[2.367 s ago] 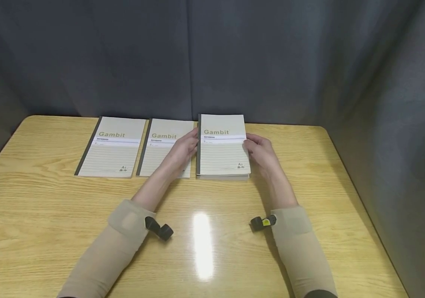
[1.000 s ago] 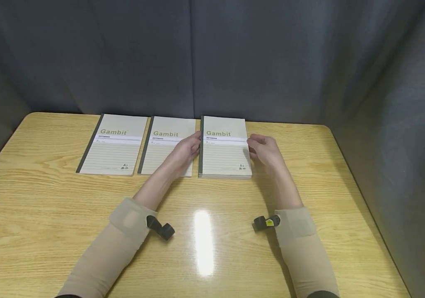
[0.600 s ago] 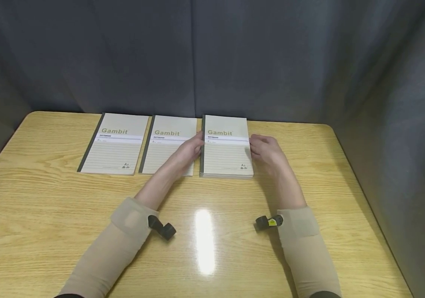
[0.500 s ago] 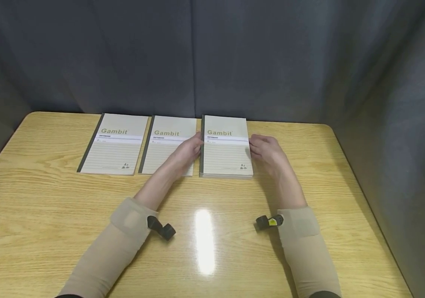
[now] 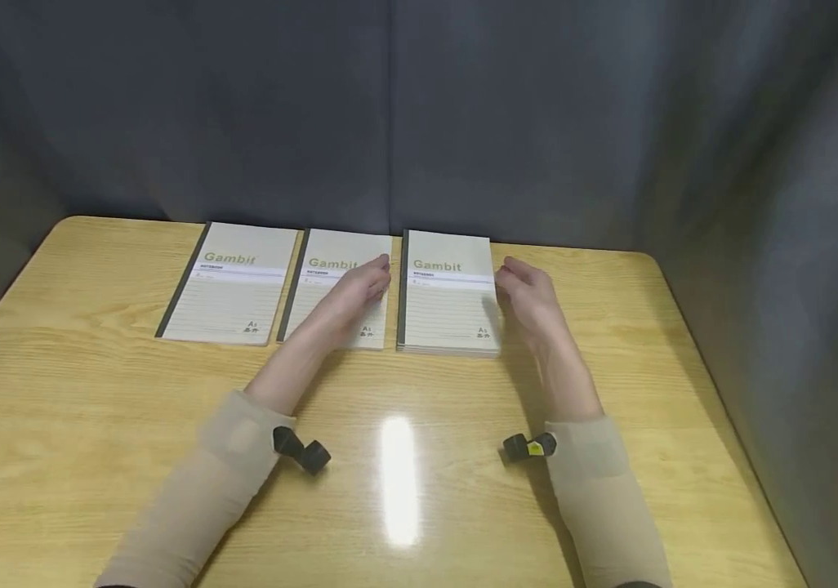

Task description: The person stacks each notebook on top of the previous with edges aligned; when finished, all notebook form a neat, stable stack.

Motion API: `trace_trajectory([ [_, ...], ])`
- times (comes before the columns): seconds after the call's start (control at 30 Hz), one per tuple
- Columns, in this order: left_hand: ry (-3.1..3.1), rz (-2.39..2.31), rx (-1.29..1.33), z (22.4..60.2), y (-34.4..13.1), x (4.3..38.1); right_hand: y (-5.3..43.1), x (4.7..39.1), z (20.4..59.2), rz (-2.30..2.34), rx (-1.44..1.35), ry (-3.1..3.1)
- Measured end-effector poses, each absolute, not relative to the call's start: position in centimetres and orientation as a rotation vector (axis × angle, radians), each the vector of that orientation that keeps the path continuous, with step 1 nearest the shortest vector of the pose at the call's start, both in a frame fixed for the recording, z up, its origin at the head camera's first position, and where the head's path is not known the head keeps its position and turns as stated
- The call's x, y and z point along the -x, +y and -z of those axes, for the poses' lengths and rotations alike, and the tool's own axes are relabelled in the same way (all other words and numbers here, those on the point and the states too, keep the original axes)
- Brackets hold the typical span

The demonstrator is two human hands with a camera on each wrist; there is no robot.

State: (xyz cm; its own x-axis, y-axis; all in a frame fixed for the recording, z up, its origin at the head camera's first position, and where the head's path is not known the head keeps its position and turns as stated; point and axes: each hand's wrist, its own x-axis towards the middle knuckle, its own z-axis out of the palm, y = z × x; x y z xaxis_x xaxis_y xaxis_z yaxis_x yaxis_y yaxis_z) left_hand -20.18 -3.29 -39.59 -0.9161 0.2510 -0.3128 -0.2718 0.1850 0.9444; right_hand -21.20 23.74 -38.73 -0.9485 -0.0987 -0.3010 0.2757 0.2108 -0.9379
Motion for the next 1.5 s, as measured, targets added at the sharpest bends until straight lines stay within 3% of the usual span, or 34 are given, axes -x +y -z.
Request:
trace_trajectory([
  [0.33,2.459,-1.505,-0.013,39.0,-12.5,18.9,16.4,19.9,37.0,2.112,-0.093,2.07],
  [0.67,2.317,-1.665,0.113,39.1,-14.3,18.0,8.8,18.4,37.7,1.951,-0.063,2.017],
  [1.5,2.209,-1.911,0.346,39.4,-15.5,18.2,9.4,19.1,37.8,1.987,-0.229,1.829],
])
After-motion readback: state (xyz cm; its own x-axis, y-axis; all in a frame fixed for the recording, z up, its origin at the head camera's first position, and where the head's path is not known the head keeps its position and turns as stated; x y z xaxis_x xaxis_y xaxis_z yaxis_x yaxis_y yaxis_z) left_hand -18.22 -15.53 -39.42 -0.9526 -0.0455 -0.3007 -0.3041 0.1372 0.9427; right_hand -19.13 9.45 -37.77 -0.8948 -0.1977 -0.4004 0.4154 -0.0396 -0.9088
